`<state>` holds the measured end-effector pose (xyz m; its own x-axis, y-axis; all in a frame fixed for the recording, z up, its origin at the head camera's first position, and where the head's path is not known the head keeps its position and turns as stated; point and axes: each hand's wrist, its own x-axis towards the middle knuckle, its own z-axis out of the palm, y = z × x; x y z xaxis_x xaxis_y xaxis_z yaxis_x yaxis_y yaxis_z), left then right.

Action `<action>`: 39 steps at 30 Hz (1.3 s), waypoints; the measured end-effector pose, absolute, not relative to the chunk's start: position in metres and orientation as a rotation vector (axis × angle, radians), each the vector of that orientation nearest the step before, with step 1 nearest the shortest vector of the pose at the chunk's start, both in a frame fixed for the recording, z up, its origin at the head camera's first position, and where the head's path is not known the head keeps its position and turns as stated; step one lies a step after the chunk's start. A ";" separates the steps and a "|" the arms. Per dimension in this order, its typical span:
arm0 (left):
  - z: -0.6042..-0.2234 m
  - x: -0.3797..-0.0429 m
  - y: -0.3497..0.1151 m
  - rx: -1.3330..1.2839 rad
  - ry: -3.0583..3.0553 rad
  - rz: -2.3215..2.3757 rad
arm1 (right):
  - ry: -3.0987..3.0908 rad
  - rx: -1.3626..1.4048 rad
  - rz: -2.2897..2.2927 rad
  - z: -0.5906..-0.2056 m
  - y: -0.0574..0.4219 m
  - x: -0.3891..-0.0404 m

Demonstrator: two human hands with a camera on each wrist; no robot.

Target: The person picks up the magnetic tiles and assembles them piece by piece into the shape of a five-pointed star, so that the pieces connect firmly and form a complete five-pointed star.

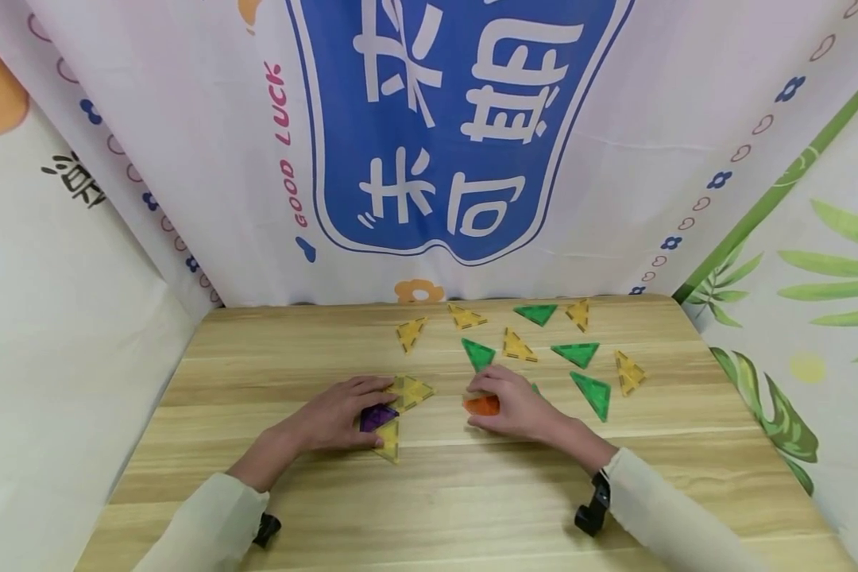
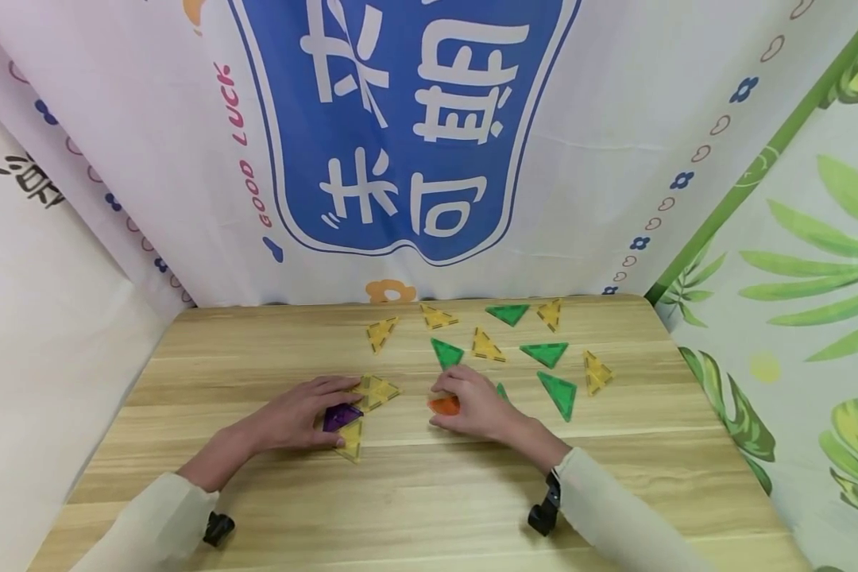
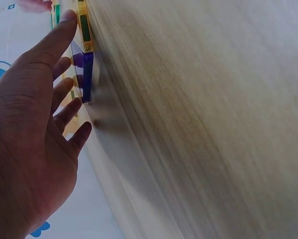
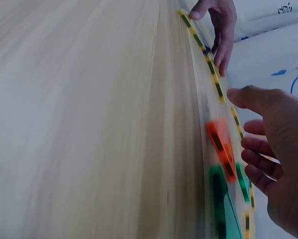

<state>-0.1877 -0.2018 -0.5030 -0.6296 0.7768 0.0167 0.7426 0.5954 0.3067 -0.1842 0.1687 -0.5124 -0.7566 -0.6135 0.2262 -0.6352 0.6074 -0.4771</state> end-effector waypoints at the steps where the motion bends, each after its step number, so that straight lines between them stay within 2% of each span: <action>1: -0.503 -0.188 -0.202 1.294 2.697 0.438 | -2.785 1.103 0.852 -0.512 0.173 -0.184; 9: -0.507 -0.193 -0.204 1.350 2.711 0.428 | -2.839 1.217 0.848 -0.515 0.198 -0.184; 19: -0.503 -0.195 -0.203 1.331 2.696 0.429 | -2.798 1.253 0.873 -0.522 0.196 -0.184; 39: -0.501 -0.194 -0.202 1.293 2.677 0.459 | -2.621 1.231 0.907 -0.527 0.109 -0.153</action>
<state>-0.1944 -0.2023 -0.5007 -0.6230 0.7822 0.0122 0.7415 0.5855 0.3275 -0.1534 0.1085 -0.5269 -0.6658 -0.6670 0.3344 -0.7310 0.4933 -0.4715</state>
